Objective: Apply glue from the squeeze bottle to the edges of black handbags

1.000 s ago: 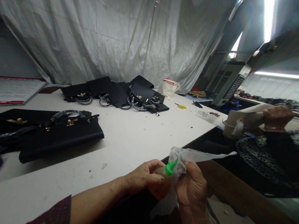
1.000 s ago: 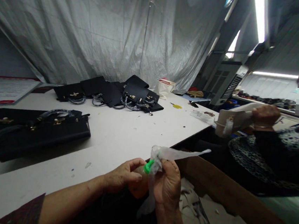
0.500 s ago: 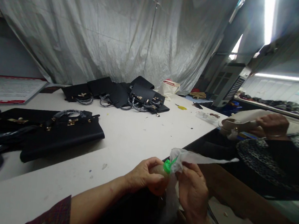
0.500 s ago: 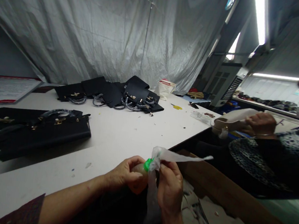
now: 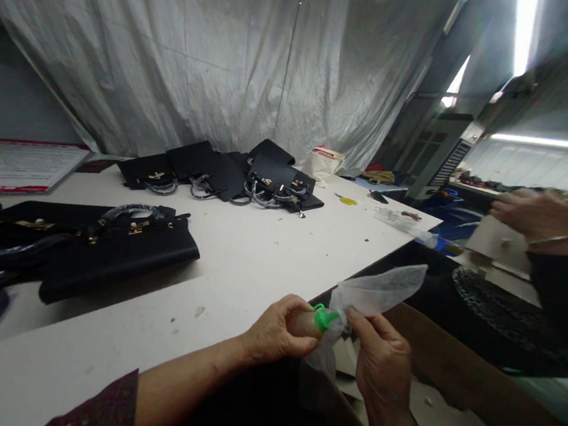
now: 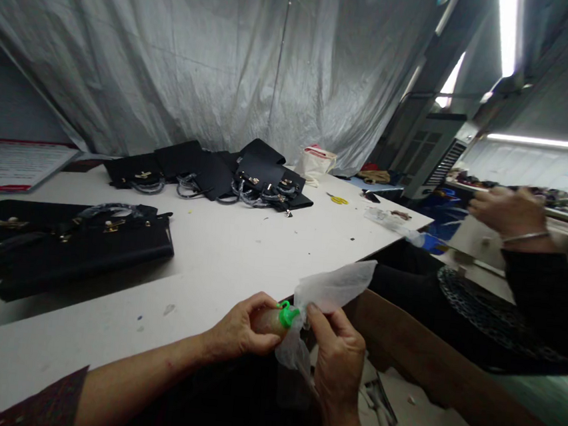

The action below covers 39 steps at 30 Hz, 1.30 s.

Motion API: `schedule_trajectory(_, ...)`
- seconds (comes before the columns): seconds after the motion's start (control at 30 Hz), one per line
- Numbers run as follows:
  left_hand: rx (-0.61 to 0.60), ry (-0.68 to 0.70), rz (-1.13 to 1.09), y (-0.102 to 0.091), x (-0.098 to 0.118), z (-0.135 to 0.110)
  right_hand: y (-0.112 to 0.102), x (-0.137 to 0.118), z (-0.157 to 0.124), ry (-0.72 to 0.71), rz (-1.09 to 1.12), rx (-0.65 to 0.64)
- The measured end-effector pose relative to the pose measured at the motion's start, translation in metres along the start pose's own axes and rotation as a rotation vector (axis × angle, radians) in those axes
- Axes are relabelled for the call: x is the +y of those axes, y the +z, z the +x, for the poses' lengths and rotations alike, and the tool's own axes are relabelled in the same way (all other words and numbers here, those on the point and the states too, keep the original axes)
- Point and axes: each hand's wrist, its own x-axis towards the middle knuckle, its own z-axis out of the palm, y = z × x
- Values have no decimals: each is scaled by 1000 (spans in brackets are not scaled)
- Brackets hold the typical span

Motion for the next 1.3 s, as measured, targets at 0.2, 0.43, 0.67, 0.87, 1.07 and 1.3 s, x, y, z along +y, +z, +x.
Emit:
schedule_trajectory(0.2,61,84,139,2,-1,0,-6,-3,1,-89,-255,23)
schedule_trajectory(0.43,77,92,159,3,-4,-1,2,-9,-3,-297,-465,73)
schedule_trajectory(0.67,92,69,138,5,1,-1,3,-7,1,-501,-610,86)
schedule_trajectory(0.87,89,63,143,5,5,-2,1,-3,5,-572,-649,104)
schedule_trajectory(1.07,11,-185,-132,4,8,-3,1,4,6,-608,-658,122)
schedule_trajectory(1.3,61,-214,-319,-5,12,2,1,-12,15,-862,-785,116)
